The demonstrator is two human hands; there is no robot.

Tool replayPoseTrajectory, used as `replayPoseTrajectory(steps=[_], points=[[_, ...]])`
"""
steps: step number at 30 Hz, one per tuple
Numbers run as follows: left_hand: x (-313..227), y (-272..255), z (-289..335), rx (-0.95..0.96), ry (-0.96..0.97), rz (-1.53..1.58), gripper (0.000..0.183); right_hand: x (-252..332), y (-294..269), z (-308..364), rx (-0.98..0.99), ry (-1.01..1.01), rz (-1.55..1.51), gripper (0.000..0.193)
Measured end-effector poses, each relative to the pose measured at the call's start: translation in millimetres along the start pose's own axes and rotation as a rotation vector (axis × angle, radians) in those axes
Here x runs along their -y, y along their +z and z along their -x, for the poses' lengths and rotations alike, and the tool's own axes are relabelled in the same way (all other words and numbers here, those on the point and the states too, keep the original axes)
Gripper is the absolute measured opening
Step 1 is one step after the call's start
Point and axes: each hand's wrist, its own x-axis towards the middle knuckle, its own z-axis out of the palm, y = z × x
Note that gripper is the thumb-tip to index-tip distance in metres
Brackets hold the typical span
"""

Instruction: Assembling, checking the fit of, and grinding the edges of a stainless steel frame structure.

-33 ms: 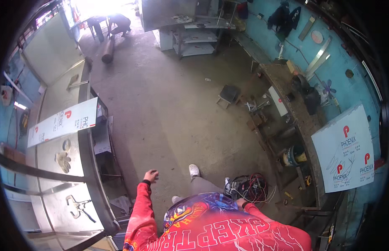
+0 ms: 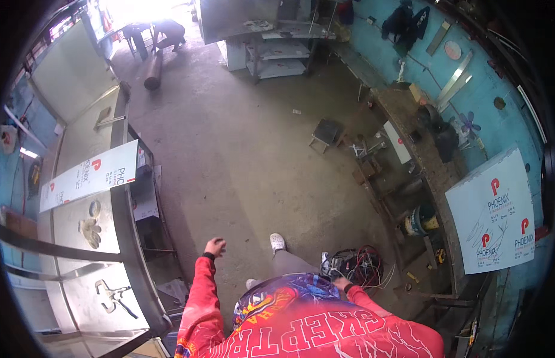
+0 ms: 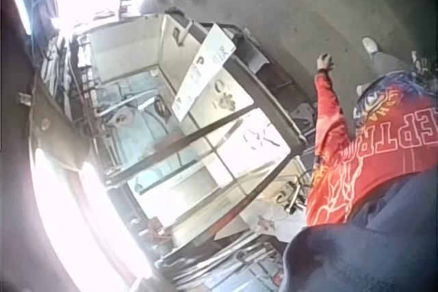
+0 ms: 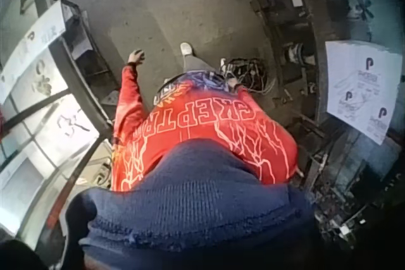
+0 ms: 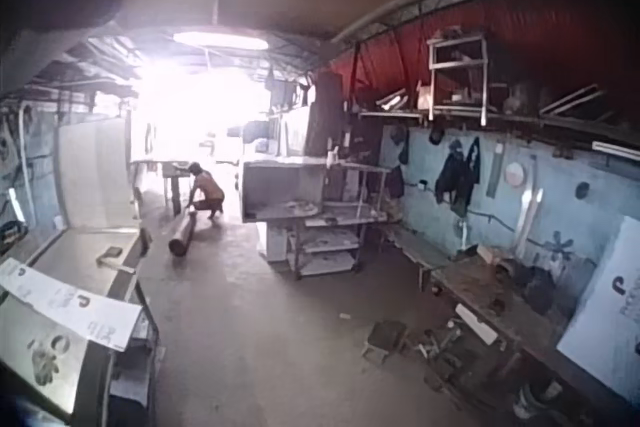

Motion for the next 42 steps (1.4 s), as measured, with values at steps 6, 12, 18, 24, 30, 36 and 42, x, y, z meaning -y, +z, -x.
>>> replayPoseTrajectory(steps=[6, 12, 18, 24, 30, 36, 42], points=[[-16, -46, -19, -0.277, 0.257, -0.26, 0.04, 75, -96, -86, -0.184, -0.103, 0.019, 0.03], [41, -18, -14, -0.512, 0.003, -0.221, 0.035, 117, -201, -158, -0.084, 0.117, -0.281, 0.033], [148, 96, 80, -0.199, -0.398, -0.485, 0.048, 240, -272, -229, 0.069, -0.027, -0.27, 0.027], [158, 125, 75, -0.131, -0.697, -0.226, 0.049, 334, -341, -326, -0.156, -0.331, -0.027, 0.022], [28, 14, -165, -0.212, -0.381, -0.465, 0.045, 386, -393, -379, -0.081, -0.02, -0.222, 0.022], [-363, -206, -411, -0.584, 0.071, -0.604, 0.036, 410, -413, -404, -0.17, 0.01, -0.206, 0.023], [-632, -268, -534, -0.506, 0.428, -0.134, 0.034, 362, -378, -469, -0.142, 0.157, -0.391, 0.033]])
